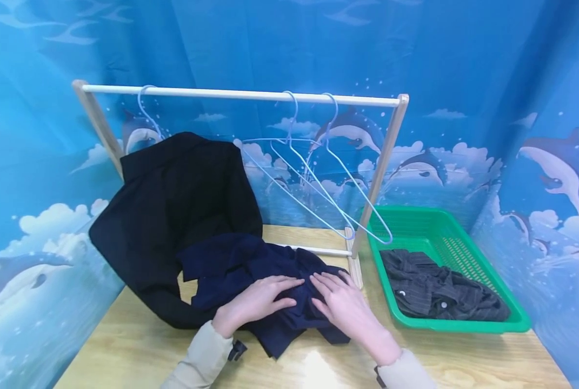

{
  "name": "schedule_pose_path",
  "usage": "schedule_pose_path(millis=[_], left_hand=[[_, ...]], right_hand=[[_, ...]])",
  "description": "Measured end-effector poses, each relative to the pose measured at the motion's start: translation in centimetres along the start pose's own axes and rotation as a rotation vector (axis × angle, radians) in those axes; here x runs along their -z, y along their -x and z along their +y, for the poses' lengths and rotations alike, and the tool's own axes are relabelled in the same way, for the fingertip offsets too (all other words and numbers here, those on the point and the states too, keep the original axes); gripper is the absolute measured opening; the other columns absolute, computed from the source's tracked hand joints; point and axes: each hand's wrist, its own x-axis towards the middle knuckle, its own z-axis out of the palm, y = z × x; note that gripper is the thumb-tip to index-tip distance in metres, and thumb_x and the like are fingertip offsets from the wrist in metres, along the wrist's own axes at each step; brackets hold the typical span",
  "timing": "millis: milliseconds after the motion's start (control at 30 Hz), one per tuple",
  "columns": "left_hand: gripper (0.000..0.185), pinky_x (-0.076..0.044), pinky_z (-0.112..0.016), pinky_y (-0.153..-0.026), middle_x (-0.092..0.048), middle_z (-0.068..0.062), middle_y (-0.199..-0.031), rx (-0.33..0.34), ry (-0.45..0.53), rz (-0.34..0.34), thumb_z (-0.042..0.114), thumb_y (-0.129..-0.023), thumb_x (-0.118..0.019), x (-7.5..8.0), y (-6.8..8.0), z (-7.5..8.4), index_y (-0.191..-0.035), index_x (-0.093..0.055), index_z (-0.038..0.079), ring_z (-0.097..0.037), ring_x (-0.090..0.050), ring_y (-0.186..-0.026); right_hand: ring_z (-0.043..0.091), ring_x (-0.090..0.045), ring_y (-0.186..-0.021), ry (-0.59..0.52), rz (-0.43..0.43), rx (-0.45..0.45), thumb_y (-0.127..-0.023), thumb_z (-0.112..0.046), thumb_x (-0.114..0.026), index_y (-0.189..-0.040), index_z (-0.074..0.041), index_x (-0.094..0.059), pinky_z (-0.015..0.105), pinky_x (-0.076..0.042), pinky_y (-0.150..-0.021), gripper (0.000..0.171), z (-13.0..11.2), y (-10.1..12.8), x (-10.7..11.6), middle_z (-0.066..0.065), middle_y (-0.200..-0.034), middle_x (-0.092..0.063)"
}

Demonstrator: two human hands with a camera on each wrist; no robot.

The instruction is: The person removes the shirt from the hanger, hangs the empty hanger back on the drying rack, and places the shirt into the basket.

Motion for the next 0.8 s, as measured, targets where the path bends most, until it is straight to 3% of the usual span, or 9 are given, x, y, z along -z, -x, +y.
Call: schedule_pose_path(millis=[200, 333, 467, 667, 800], left_hand=[[0.042, -0.047, -0.044, -0.105, -0.064, -0.006, -0.136, 0.070, 0.055, 0.153, 0.031, -0.099, -0.066, 2.2, 1.1, -2.8, -0.138, -0.063, 0.014, -0.025, -0.059, -0.126], [0.047, -0.044, -0.052, -0.106, -0.061, -0.015, -0.137, 0.141, 0.039, 0.307, 0.026, -0.095, -0.072, 3.5, 2.0, -5.8, -0.137, -0.062, 0.009, -0.036, -0.056, -0.127], [0.051, -0.040, -0.058, -0.108, -0.055, -0.025, -0.141, 0.219, -0.007, 0.390, 0.022, -0.094, -0.074, 4.5, 2.2, -9.3, -0.139, -0.059, 0.002, -0.046, -0.049, -0.131], [0.057, -0.034, -0.068, -0.108, -0.044, -0.030, -0.150, 0.381, -0.038, 0.329, 0.021, -0.098, -0.069, 4.8, 2.7, -13.7, -0.147, -0.048, -0.001, -0.052, -0.038, -0.138], [0.055, -0.039, -0.066, -0.102, -0.056, -0.031, -0.136, 0.436, -0.088, 0.285, 0.017, -0.098, -0.068, 4.3, 2.9, -14.8, -0.145, -0.049, -0.003, -0.051, -0.048, -0.127]], right_hand=[[0.032, -0.065, -0.118, 0.002, -0.123, 0.006, -0.082, -0.022, -0.082, -0.132, -0.002, -0.066, 0.060, -0.048, -0.097, 0.056, -0.2, 0.2, -0.5, 0.014, -0.133, -0.066], [0.031, -0.063, -0.121, -0.005, -0.159, 0.006, -0.082, -0.022, -0.082, -0.134, -0.003, -0.064, 0.060, -0.048, -0.097, 0.057, -0.4, 0.4, -0.7, 0.013, -0.136, -0.065], [0.031, -0.063, -0.122, 0.001, -0.171, 0.001, -0.081, -0.021, -0.082, -0.134, -0.004, -0.065, 0.059, -0.048, -0.097, 0.058, -0.5, 0.6, -0.9, 0.012, -0.135, -0.065], [0.031, -0.062, -0.124, 0.003, -0.192, -0.007, -0.082, -0.021, -0.080, -0.134, -0.005, -0.065, 0.058, -0.048, -0.097, 0.057, -0.7, 0.6, -1.0, 0.011, -0.136, -0.065], [0.031, -0.061, -0.125, 0.008, -0.206, -0.016, -0.083, -0.021, -0.080, -0.135, -0.005, -0.064, 0.058, -0.048, -0.097, 0.057, -0.8, 0.6, -0.9, 0.011, -0.137, -0.064]])
